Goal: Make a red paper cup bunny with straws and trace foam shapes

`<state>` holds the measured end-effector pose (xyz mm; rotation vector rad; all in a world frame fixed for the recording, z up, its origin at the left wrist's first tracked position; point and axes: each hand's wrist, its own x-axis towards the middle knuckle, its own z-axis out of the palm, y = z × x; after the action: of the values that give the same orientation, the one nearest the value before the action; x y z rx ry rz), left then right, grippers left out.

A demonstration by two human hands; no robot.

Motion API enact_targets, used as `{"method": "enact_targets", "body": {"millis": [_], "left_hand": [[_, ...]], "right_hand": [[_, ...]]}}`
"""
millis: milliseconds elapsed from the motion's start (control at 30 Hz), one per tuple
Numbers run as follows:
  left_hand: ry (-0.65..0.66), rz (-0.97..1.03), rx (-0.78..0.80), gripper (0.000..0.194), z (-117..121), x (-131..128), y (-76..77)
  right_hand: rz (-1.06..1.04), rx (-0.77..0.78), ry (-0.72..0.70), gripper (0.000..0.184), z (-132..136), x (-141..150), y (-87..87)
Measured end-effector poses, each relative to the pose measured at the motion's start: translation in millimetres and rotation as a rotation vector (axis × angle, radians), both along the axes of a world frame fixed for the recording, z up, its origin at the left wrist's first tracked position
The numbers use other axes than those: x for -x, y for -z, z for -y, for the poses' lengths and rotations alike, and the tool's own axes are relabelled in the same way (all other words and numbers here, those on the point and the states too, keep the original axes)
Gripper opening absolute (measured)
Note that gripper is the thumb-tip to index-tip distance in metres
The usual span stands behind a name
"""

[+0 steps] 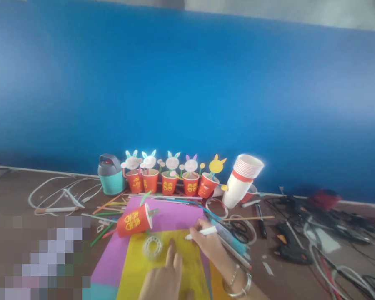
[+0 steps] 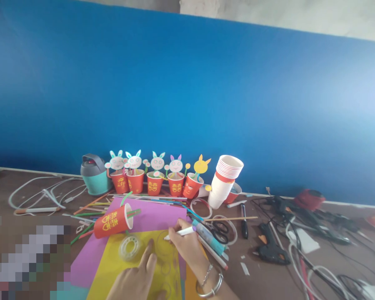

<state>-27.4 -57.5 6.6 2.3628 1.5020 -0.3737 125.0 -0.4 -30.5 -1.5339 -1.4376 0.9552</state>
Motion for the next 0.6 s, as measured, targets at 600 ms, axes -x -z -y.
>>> {"method": "enact_targets", "body": {"millis": [600], "left_hand": [[0.013, -0.037, -0.037, 0.058, 0.3, -1.2, 0.0]], "right_hand": [[0.115, 0.055, -0.065, 0.020, 3.2, 1.1, -7.7]]}}
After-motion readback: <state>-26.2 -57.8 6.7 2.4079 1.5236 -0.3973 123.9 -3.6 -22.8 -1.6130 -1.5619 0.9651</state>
